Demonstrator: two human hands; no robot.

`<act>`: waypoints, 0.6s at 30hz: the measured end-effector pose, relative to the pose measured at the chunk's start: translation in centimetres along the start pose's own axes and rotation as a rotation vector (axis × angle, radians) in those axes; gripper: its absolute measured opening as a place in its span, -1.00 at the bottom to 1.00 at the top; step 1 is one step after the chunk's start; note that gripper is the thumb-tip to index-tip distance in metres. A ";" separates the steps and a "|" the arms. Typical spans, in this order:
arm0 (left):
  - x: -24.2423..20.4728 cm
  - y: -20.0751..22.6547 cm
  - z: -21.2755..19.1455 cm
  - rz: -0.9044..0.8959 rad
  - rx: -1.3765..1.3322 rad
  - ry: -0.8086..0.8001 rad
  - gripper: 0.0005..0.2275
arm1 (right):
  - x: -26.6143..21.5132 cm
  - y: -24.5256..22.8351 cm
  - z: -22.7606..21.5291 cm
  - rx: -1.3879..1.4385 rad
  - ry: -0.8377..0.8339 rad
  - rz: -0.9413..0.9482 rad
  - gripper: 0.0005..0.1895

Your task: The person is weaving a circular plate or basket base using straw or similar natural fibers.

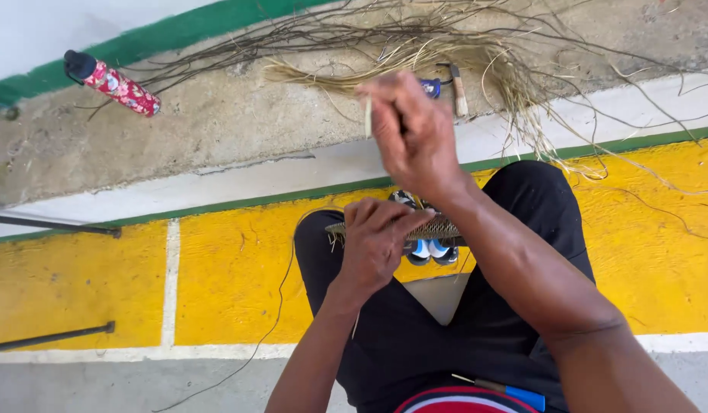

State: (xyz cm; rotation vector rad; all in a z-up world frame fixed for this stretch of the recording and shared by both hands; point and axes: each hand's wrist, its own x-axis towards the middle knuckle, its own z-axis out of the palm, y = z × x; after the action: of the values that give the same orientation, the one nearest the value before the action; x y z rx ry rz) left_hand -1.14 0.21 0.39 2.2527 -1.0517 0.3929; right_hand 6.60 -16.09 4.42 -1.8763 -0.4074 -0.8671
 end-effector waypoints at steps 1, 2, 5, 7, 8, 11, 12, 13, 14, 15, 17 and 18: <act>0.1 -0.3 -0.1 0.017 -0.011 -0.017 -0.61 | 0.4 -0.7 -0.3 0.049 -0.020 -0.040 -0.84; 0.2 -0.6 -0.2 0.035 -0.023 -0.034 -0.59 | 0.9 -1.4 -0.6 0.098 -0.041 -0.081 -0.80; 0.4 -0.6 -0.1 -0.017 -0.080 -0.046 -0.66 | 2.5 -2.7 -5.0 -0.092 -0.095 -0.183 -0.86; 0.5 -0.2 -0.1 -0.050 -0.108 -0.027 -0.69 | 2.0 -4.9 -8.9 0.013 -0.105 -0.040 -0.88; 0.9 -0.1 0.0 -0.065 -0.128 0.002 -0.72 | 2.1 -6.1 -10.8 0.110 -0.106 0.087 -0.90; 1.0 -0.5 -0.5 -0.046 -0.028 -0.082 -0.65 | -1.5 -6.9 -13.5 0.803 -0.089 0.341 -0.82; 1.2 -0.5 -0.6 -0.059 -0.028 -0.073 -0.65 | -3.4 -5.9 -13.2 0.806 -0.106 0.344 -0.82; 1.1 -0.5 -0.6 -0.052 -0.040 -0.072 -0.64 | -5.7 -4.8 -12.8 0.839 -0.135 0.295 -0.86; 1.1 -0.6 -0.6 -0.045 -0.051 -0.072 -0.63 | -7.9 -3.7 -12.5 0.871 -0.164 0.245 -0.88; 1.3 -0.6 -0.7 -0.065 -0.049 -0.066 -0.63 | -8.3 -3.7 -11.4 0.881 -0.181 0.254 -0.88; 1.6 -0.5 -0.9 -0.094 -0.069 -0.120 -0.62 | -9.4 -4.0 -9.5 0.625 -0.076 0.498 -0.70; 1.3 -0.4 -0.8 -0.106 -0.070 -0.119 -0.62 | -10.0 -3.7 -9.4 0.629 -0.086 0.505 -0.70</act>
State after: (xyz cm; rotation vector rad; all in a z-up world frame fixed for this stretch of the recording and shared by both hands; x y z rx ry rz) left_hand -0.05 0.16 1.50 2.2803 -0.9848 0.1768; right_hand -6.20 -21.80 1.97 -1.3353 -0.2044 -0.2676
